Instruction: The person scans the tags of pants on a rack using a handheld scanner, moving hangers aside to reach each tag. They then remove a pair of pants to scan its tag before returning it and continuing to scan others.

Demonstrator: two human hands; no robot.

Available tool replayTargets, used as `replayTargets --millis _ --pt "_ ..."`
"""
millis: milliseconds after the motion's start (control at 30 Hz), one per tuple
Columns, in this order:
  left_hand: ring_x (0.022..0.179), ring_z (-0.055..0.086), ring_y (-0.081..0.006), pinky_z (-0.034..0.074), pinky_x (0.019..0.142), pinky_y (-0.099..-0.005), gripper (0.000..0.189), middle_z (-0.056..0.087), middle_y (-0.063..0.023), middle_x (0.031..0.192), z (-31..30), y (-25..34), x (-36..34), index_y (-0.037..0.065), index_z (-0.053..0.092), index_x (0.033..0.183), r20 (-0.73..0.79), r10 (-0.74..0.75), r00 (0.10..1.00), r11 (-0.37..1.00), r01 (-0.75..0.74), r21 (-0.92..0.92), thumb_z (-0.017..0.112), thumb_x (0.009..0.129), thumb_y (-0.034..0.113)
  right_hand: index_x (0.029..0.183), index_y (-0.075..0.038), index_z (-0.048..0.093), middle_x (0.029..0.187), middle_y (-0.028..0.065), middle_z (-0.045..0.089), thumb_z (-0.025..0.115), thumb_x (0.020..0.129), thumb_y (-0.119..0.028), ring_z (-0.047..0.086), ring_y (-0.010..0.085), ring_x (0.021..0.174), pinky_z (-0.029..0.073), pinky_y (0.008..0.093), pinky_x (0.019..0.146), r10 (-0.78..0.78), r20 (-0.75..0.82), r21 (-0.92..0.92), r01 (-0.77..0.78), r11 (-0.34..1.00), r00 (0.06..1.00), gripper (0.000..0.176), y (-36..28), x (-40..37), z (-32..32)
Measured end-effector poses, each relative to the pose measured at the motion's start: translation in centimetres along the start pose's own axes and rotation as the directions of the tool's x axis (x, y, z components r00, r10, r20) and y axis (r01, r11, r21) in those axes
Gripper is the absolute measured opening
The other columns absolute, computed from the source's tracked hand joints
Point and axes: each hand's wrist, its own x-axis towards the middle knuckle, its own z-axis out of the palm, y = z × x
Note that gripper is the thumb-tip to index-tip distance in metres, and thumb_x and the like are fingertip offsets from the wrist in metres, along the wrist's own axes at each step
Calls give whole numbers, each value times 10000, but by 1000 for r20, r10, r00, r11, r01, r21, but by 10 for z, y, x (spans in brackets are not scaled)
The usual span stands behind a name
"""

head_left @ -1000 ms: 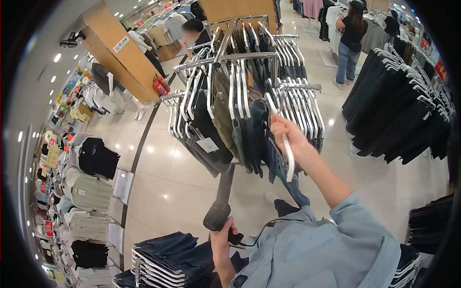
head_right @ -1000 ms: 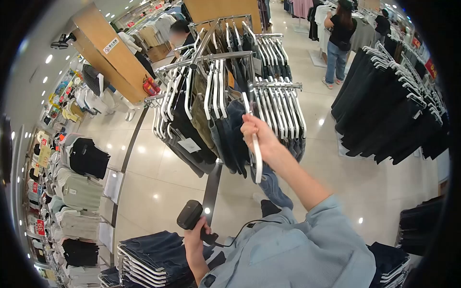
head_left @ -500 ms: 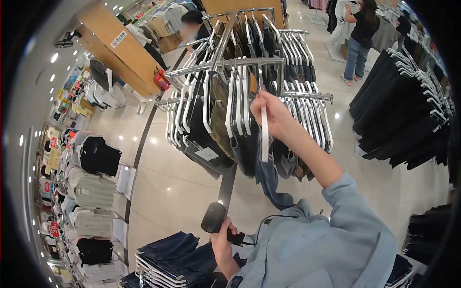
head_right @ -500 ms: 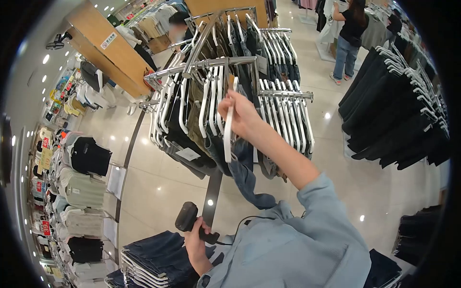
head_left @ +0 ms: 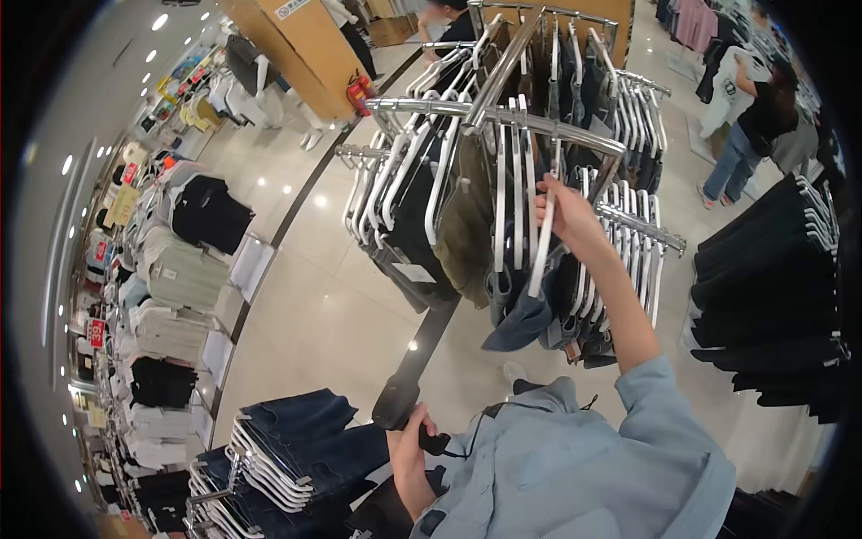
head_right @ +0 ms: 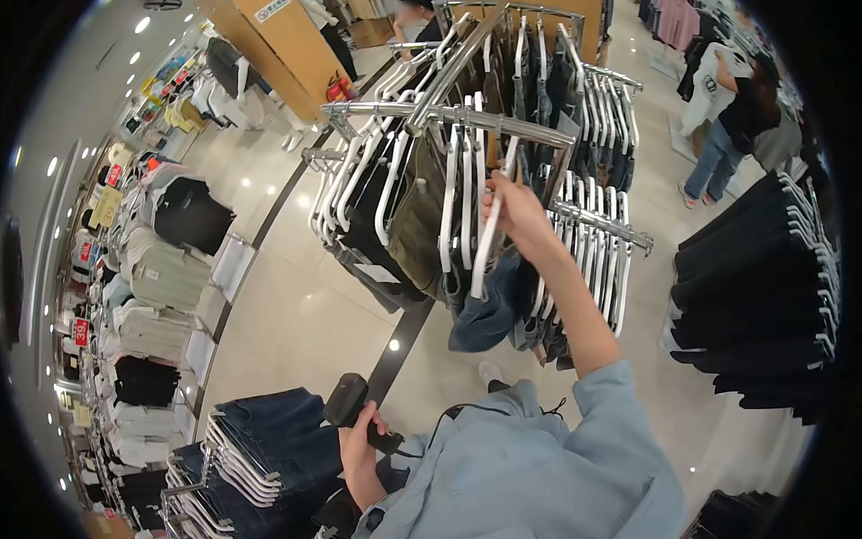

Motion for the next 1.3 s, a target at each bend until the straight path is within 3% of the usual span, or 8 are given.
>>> replayTargets --millis 333,500,667,800,1000,1133,1200,1300 --pt "574 555 -175 462 572 -340 134 571 -55 727 23 -4 16 27 599 965 25 31 999 999 -31 -16 722 950 76 1084 94 638 649 80 653 669 944 -545 685 201 614 548 344 610 -163 6 -914 71 400 987 655 -41 -27 5" --pt "575 555 -176 463 572 -339 127 579 -59 733 26 -8 16 29 601 964 28 20 999 1000 -20 -4 720 949 69 1451 116 407 802 186 692 709 935 -532 722 307 724 553 351 681 -257 89 -968 144 203 962 881 -29 -68 31" --pt "578 558 -177 464 577 -338 123 584 -62 734 32 -7 11 28 605 981 16 19 1000 1000 -19 0 718 948 63 1389 54 504 1102 171 607 753 955 -236 642 293 931 537 406 834 -488 -48 -622 356 697 871 579 37 -104 17" --pt "569 554 -160 464 580 -321 90 554 -41 663 40 -2 5 23 616 944 -7 12 1000 1000 -12 9 701 939 52 1248 -12 602 1211 175 609 820 813 -68 621 339 1043 519 423 899 -790 308 -746 649 146 531 490 67 -170 23" --pt "580 554 -156 457 584 -319 96 558 -38 666 45 8 10 33 620 931 1 -15 1000 998 15 63 711 939 61 1318 -27 582 1281 219 625 741 890 -137 626 427 1137 526 462 934 -447 540 -585 700 410 713 469 135 -160 52" --pt "592 556 -156 457 598 -313 95 558 -43 664 41 10 12 31 616 916 -3 18 1000 998 -17 61 701 947 61 1394 19 504 1203 318 647 670 964 -331 656 494 1049 536 496 932 -10 68 -905 66 421 998 579 166 -135 -8" --pt "592 555 -158 458 601 -312 94 556 -44 661 42 4 13 29 614 915 -25 10 1000 999 -9 51 697 949 58 1414 54 478 1162 329 658 691 951 -323 655 491 1058 533 504 937 -212 46 -986 78 144 976 634 184 -138 -41" --pt "597 553 -163 460 610 -313 86 560 -47 664 50 -2 15 19 616 926 -24 -17 1000 995 20 100 688 953 58 1417 83 470 1159 327 662 708 942 -319 658 486 1052 530 500 940 -353 15 -985 75 156 935 666 198 -137 -74"
